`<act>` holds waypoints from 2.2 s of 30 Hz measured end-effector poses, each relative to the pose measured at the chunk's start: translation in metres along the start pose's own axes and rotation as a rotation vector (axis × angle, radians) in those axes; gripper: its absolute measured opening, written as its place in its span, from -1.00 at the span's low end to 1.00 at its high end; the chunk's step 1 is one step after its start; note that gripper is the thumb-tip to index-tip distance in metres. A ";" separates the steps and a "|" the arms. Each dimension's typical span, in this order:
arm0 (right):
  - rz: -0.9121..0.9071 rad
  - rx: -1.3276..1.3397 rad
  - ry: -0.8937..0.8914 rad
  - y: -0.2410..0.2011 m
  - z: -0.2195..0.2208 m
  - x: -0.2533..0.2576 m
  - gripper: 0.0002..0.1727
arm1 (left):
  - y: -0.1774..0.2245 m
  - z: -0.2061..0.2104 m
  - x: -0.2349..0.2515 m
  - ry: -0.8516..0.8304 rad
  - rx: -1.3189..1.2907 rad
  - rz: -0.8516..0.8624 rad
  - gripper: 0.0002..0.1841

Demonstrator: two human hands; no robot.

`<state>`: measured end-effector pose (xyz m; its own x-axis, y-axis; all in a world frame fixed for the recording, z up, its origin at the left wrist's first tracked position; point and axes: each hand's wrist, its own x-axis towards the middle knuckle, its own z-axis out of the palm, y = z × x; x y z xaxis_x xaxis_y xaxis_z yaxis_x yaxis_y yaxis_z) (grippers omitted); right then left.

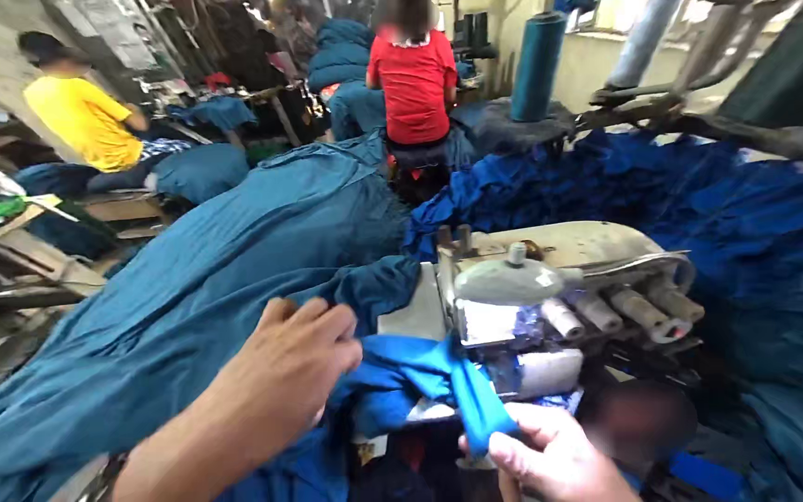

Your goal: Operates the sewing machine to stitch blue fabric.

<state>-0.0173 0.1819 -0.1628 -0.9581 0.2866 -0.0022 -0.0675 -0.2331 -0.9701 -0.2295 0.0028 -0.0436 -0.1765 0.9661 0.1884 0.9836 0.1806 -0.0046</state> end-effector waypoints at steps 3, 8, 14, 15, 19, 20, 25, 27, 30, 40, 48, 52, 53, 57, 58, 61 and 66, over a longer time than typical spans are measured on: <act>0.038 0.075 0.110 0.002 0.016 -0.002 -0.88 | 0.008 -0.007 0.013 0.145 -0.006 0.198 -0.74; 0.038 0.157 0.149 0.014 0.023 -0.012 -0.83 | 0.013 0.067 0.044 0.079 0.067 0.481 -0.76; -0.179 0.003 0.090 0.004 0.001 -0.009 -0.86 | -0.009 0.039 0.048 -0.022 0.117 0.538 -0.72; -0.252 -0.049 0.097 -0.005 -0.001 0.000 -0.82 | -0.009 0.030 0.047 -0.062 0.038 0.566 -0.73; -0.366 -0.239 0.017 -0.026 0.002 0.039 -0.73 | -0.002 0.001 0.042 -0.245 -0.397 0.557 -0.78; -0.338 -0.260 -0.054 -0.026 0.005 0.043 -0.73 | -0.003 -0.001 0.041 -0.245 -0.407 0.530 -0.79; -0.336 -0.456 -0.123 -0.018 0.009 0.033 -0.56 | 0.007 0.000 0.037 -0.077 -0.098 0.517 -0.81; -0.377 -0.564 -0.093 -0.019 0.012 0.021 -0.53 | 0.028 -0.003 0.045 -0.015 -0.075 0.556 -0.80; -0.282 -0.516 -0.009 -0.021 0.024 -0.007 -0.53 | 0.047 0.005 0.056 -0.015 -0.030 0.568 -0.89; -0.268 -0.395 0.015 -0.010 0.017 -0.001 -0.60 | 0.045 -0.007 0.073 -0.456 0.009 0.511 -0.76; -0.444 -0.415 0.184 -0.019 0.016 0.017 -0.63 | 0.039 -0.023 0.080 -0.478 0.097 0.528 -0.85; -0.491 -0.550 0.193 -0.017 0.007 0.023 -0.68 | 0.044 -0.025 0.077 -0.471 0.126 0.513 -0.74; -0.507 -0.610 0.195 -0.016 0.004 0.025 -0.69 | 0.046 -0.027 0.077 -0.490 0.146 0.502 -0.78; -0.534 -0.821 0.059 -0.018 -0.007 0.033 -0.79 | 0.049 -0.034 0.075 -0.532 0.145 0.518 -0.89; -0.513 -0.817 -0.014 -0.020 -0.009 0.036 -0.79 | 0.049 -0.036 0.075 -0.536 0.144 0.525 -0.91; -0.325 -0.669 -0.252 -0.031 -0.011 0.038 -0.77 | 0.053 -0.041 0.079 -0.561 0.161 0.516 -0.90; -0.200 -0.533 -0.267 -0.017 -0.005 0.024 -0.68 | 0.031 -0.002 0.081 -0.329 0.145 0.604 -0.78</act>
<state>-0.0374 0.1976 -0.1474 -0.9824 0.0186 0.1859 -0.1707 0.3158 -0.9333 -0.2134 0.0866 -0.0265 0.3739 0.9067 -0.1954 0.9023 -0.4043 -0.1497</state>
